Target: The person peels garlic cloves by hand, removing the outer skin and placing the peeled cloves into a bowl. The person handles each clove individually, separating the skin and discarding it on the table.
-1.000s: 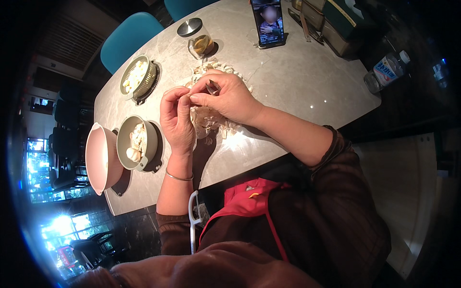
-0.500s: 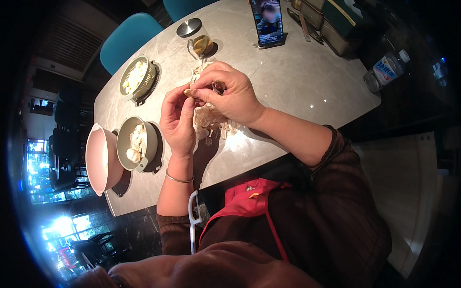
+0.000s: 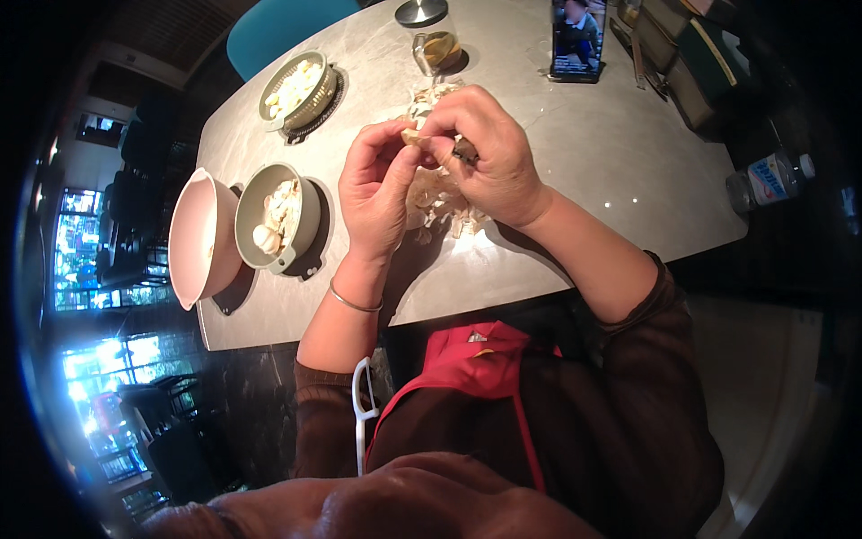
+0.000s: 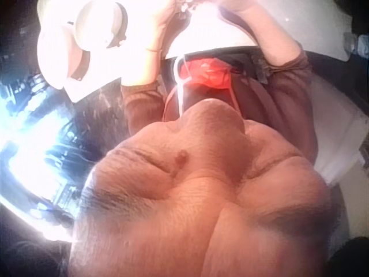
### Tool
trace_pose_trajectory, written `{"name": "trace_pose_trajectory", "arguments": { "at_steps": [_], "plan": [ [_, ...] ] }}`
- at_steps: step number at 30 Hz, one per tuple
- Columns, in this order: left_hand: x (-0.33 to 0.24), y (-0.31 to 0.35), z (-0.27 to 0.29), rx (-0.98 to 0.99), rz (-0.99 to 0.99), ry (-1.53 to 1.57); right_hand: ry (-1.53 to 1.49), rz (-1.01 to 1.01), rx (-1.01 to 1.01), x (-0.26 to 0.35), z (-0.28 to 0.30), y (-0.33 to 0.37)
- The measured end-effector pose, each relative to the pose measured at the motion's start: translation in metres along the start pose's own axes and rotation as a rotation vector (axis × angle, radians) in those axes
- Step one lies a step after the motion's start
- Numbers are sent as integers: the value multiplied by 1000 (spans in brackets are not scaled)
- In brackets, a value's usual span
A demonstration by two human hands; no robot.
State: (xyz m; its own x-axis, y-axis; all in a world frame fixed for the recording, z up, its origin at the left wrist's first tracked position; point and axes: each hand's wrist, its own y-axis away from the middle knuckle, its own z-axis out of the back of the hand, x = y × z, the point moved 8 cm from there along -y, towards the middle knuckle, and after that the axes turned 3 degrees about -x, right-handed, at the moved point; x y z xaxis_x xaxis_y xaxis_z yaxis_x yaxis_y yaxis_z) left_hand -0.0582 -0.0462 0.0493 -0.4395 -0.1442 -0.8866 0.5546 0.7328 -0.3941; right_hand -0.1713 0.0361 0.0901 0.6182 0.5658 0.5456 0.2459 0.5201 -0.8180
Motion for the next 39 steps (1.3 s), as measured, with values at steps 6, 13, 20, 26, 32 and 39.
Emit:
{"name": "trace_pose_trajectory", "arguments": {
  "at_steps": [6, 13, 20, 26, 32, 39],
  "plan": [
    [-8, -4, -1, 51, -129, -185, 54, 16, 28, 0, -1, -1],
    [-2, -4, 2, 24, -137, -87, 44, 19, 38, 0, -3, -1],
    [-4, -9, 13, -39, -77, 0, 25, -46, 56, -3, -4, 0],
    [2, -13, 22, -109, 16, 148, -60, -111, 36, -7, -2, 2],
    [7, -15, 30, -138, 19, 161, -68, -108, 43, -2, -1, 3],
    [5, -16, 33, -162, 1, 136, -2, -42, 77, -3, -6, -1]
  ]
}}
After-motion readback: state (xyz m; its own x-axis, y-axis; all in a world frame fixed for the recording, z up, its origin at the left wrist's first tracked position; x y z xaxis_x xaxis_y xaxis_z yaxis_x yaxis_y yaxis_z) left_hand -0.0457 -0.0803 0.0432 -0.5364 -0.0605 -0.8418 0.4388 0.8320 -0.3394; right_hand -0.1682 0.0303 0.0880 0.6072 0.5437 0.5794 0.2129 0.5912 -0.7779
